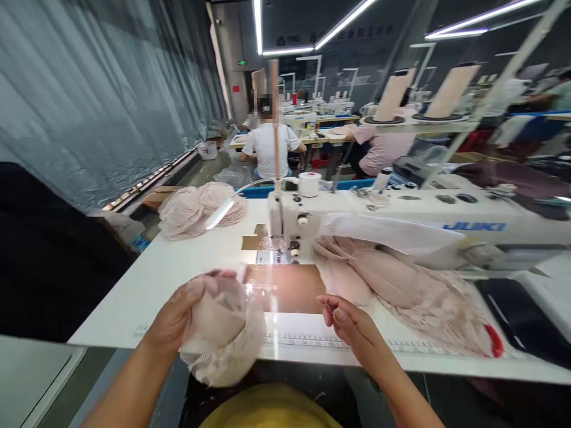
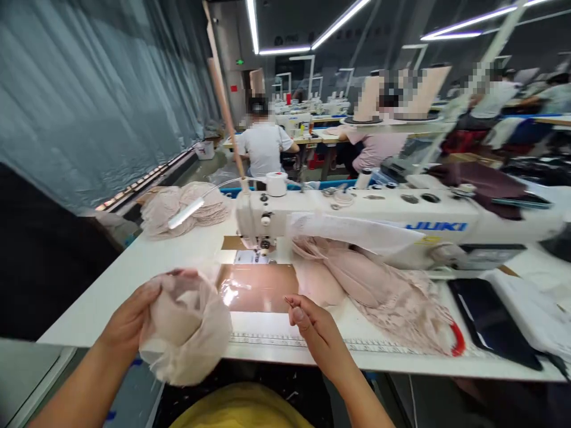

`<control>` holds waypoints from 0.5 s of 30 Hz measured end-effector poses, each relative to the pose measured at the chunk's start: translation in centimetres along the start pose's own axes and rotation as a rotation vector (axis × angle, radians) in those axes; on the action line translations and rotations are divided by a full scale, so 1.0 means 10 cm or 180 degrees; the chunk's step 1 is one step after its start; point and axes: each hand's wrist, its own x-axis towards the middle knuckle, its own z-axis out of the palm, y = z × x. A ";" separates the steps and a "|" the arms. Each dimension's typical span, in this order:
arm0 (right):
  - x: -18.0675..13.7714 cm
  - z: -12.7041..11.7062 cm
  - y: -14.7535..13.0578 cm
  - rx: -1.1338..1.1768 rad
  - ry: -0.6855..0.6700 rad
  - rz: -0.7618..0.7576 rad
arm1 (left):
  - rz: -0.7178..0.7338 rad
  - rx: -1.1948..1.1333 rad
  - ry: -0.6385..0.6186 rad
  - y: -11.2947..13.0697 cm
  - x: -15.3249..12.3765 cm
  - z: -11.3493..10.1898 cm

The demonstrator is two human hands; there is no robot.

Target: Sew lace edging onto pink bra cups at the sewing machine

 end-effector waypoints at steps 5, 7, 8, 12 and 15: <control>0.27 0.43 -0.29 0.0036 -0.0524 0.0189 | -0.0538 0.1499 -0.0273 -0.02 0.06 -0.28; 0.40 0.62 -0.40 -0.0169 -0.0845 0.0087 | -0.0730 0.1448 -0.0621 -0.09 0.08 -0.32; 0.46 0.71 -0.45 -0.0231 -0.1012 0.0035 | -0.0755 0.1348 -0.0796 -0.12 0.08 -0.32; 0.66 1.02 -0.48 -0.0042 -0.1474 0.0046 | -0.0832 0.0986 -0.1466 -0.15 0.07 -0.32; 0.73 1.19 -0.44 0.0283 -0.1613 0.0166 | -0.0776 0.1101 -0.1602 -0.14 0.08 -0.33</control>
